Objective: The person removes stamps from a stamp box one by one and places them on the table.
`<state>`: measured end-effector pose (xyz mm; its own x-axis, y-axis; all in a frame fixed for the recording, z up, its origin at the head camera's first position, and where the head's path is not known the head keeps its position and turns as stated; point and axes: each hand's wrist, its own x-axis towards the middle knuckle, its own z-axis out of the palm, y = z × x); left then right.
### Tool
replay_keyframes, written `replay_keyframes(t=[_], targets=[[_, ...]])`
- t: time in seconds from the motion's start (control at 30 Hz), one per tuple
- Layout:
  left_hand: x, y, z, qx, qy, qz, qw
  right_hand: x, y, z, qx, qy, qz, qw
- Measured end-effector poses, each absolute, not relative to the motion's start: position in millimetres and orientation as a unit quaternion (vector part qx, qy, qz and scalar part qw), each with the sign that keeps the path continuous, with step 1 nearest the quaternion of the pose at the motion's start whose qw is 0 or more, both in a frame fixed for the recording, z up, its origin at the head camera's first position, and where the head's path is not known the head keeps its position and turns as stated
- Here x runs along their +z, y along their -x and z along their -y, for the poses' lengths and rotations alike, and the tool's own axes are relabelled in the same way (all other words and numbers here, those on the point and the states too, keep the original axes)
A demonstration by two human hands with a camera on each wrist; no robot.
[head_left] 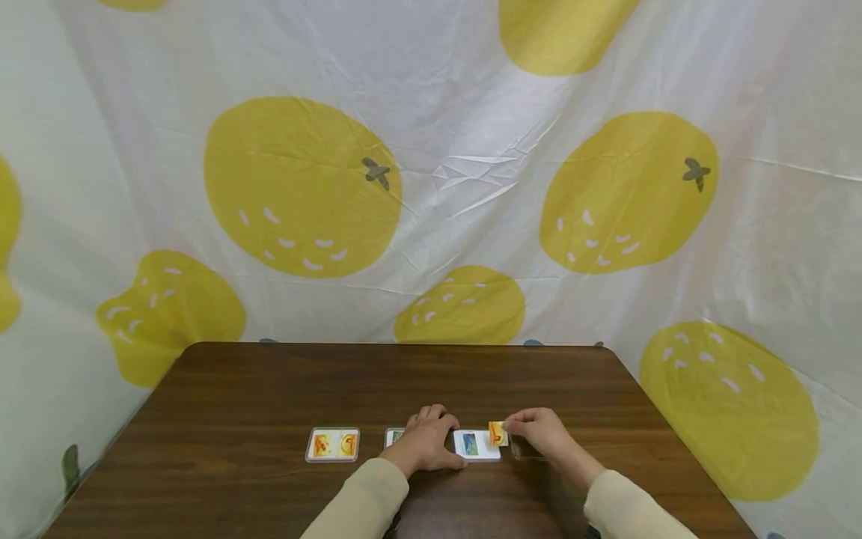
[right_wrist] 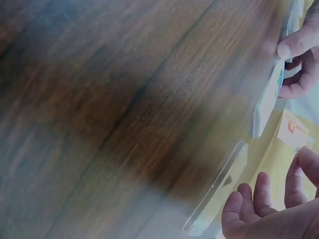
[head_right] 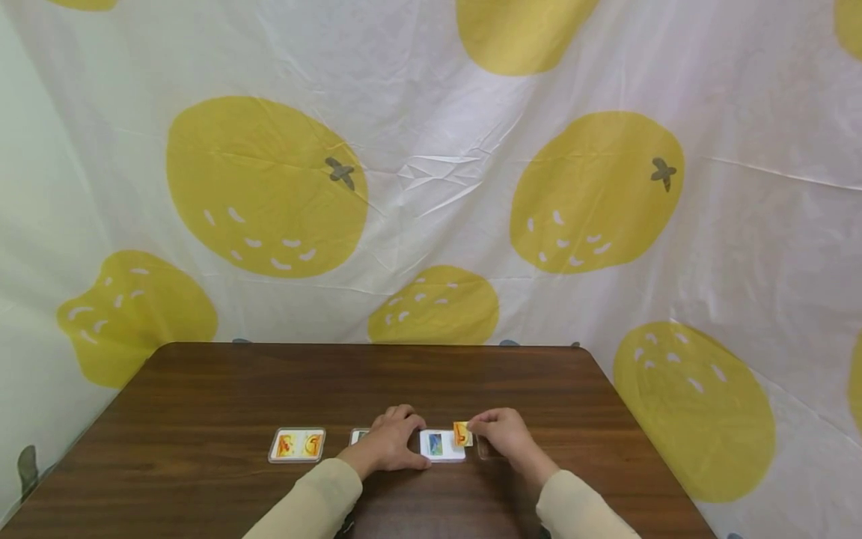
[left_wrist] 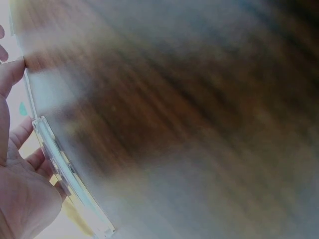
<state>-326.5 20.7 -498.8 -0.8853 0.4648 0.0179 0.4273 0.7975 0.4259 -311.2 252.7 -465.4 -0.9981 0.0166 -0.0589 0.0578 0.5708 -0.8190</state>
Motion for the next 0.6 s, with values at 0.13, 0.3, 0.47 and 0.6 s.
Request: replay_keyframes(t=[0.13, 0.3, 0.47, 0.6], targets=[[-498, 326, -20, 0.214, -0.235, -0.947, 0.045, -465, 307, -254, -0.463, -0.027, -0.885, 0.03], [-497, 326, -20, 0.215, -0.235, -0.947, 0.046, -464, 299, -252, -0.469, -0.031, -0.881, 0.054], [-497, 325, -20, 0.214, -0.238, -0.947, 0.044, -464, 292, -251, -0.475, -0.029, -0.877, 0.065], [-496, 325, -20, 0.213, -0.237, -0.947, 0.046, -463, 287, -251, -0.463, -0.034, -0.883, 0.067]])
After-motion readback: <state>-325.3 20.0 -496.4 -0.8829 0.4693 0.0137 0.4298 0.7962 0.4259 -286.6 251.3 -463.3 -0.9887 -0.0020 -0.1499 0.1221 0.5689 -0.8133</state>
